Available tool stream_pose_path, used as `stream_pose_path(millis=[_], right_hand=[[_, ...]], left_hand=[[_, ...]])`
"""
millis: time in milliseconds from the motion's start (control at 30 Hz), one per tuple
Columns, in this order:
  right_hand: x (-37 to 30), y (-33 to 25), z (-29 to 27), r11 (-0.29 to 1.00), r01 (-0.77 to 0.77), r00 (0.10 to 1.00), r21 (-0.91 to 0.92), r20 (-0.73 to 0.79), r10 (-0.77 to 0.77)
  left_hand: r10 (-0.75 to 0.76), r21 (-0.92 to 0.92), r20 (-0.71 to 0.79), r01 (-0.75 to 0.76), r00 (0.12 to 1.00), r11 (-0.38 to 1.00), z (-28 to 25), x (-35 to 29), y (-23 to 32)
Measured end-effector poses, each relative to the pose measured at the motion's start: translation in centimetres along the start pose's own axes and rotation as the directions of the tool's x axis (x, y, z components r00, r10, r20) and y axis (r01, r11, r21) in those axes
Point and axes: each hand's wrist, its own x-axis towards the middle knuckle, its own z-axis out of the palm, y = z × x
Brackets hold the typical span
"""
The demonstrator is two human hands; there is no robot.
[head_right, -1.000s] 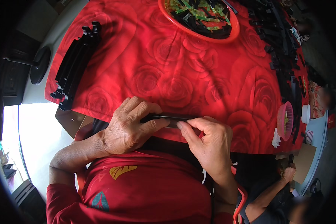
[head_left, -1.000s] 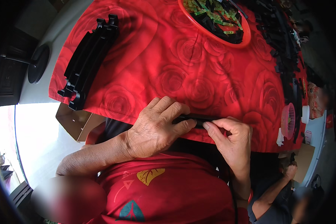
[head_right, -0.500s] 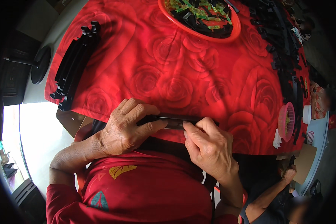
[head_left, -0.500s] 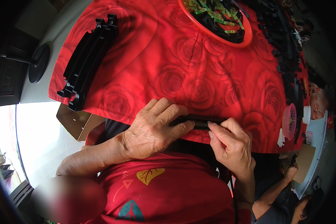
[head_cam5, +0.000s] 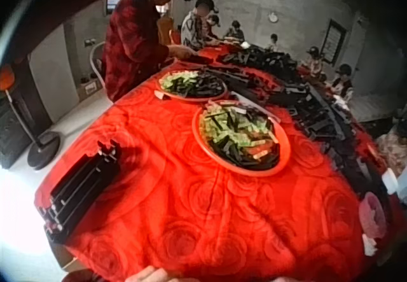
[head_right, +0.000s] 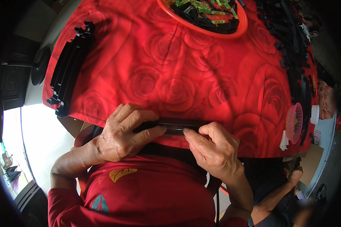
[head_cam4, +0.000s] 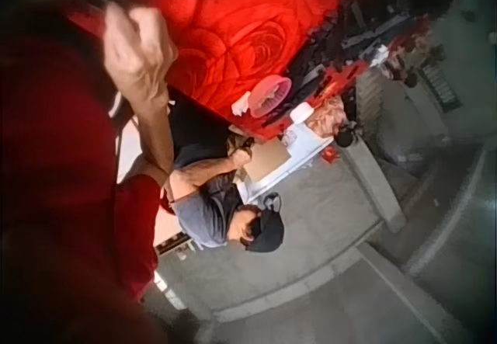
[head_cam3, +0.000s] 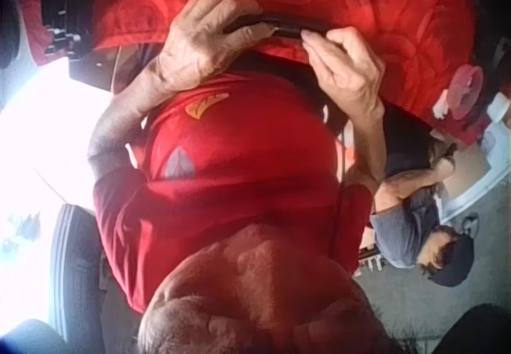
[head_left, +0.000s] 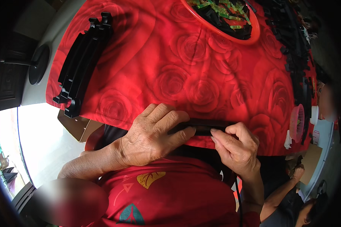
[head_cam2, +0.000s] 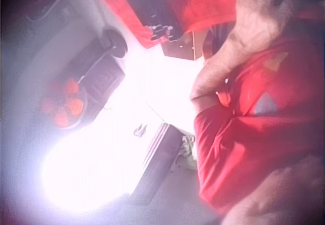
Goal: The person assembles small black plastic mechanical components by hand on a table.
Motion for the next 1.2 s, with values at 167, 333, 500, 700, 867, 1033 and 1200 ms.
stream_pose_path(millis=[167,333,500,700,867,1033,1200], right_hand=[[0.9,0.5,-0.3,0.999,0.041,0.997,0.031,0.061,-0.043],[1.8,1.1,-0.7,0.995,0.071,0.987,0.076,0.141,-0.081],[2.6,1.8,-0.9,0.986,0.113,0.973,0.125,0.185,-0.135],[2.5,2.6,-0.5,0.979,0.163,0.969,0.121,0.165,-0.181],[2.8,2.9,-0.6,0.972,0.193,0.958,0.133,0.188,-0.216],[3.5,3.4,-1.2,0.965,0.215,0.928,0.15,0.277,-0.25],[3.4,4.0,-1.0,0.953,0.244,0.914,0.182,0.285,-0.289]], left_hand=[[-0.013,0.003,0.001,0.013,1.0,1.0,0.1,0.0,-0.2],[-0.015,-0.014,0.034,0.016,0.999,1.0,-0.2,0.3,-0.3],[-0.025,-0.013,0.091,0.026,0.996,1.0,-0.8,0.8,-0.3],[-0.019,-0.024,0.178,0.024,0.984,0.999,-1.4,1.5,-0.4],[0.0,-0.073,0.2,0.015,0.98,0.997,-1.3,1.7,-0.7],[0.003,-0.082,0.262,0.019,0.965,0.996,-1.6,1.9,-0.7],[0.01,-0.13,0.279,0.028,0.96,0.991,-1.6,2.1,-1.0]])
